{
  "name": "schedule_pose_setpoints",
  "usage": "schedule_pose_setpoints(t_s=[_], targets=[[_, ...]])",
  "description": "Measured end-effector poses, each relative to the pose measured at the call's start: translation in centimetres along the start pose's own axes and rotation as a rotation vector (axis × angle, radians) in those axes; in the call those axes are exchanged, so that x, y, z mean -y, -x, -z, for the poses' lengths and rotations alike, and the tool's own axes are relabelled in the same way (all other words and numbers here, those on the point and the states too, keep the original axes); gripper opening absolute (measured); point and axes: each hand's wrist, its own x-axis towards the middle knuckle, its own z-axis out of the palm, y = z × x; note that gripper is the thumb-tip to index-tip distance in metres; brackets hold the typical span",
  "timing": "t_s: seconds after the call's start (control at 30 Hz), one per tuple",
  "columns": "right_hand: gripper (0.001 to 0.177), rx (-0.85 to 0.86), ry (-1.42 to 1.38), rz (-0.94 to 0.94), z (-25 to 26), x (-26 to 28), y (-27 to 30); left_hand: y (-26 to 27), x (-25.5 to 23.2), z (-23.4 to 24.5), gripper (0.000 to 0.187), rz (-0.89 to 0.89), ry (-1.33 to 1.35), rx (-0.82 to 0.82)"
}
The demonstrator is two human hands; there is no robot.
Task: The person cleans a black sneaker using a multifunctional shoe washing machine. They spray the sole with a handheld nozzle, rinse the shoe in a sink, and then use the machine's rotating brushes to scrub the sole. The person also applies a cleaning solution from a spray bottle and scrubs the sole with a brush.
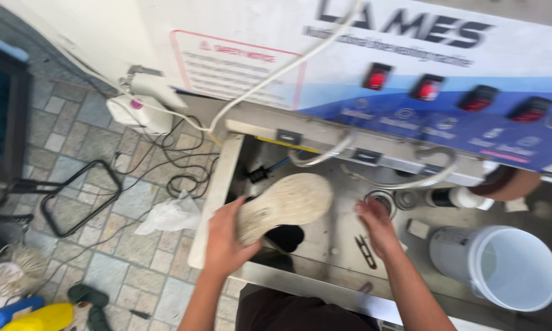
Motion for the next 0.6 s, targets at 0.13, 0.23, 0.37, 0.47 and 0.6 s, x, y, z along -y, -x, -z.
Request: schedule_pose_setpoints(t_s=[0.13, 0.23, 0.37, 0.47, 0.6], targets=[[0.097, -0.781, 0.526, 0.296, 14.4, -0.3, -4.6, 3.9, -0.1, 1.5, 0.097, 0.037, -0.17, -0.154], [0.106, -0.93, 0.644, 0.544, 19.7, 1.7, -7.5, 6.2, -0.1, 1.7, 0.094, 0.086, -0.229, -0.27], [0.08, -1.0, -0.183, 0.47, 20.7, 4.5, -11.9, 8.2, -0.7, 1.3, 0.09, 0.181, -0.321, -0.369], [0.049, -0.981, -0.074, 0.247, 20.0, 6.0, -13.0, 9.0, -1.2, 1.5, 0.088, 0.225, -0.389, -0.399], [0.044, -0.699, 0.054, 0.478, 17.3, 6.2, -10.9, 10.0, -1.7, 2.6, 0.086, 0.267, -0.455, -0.384]])
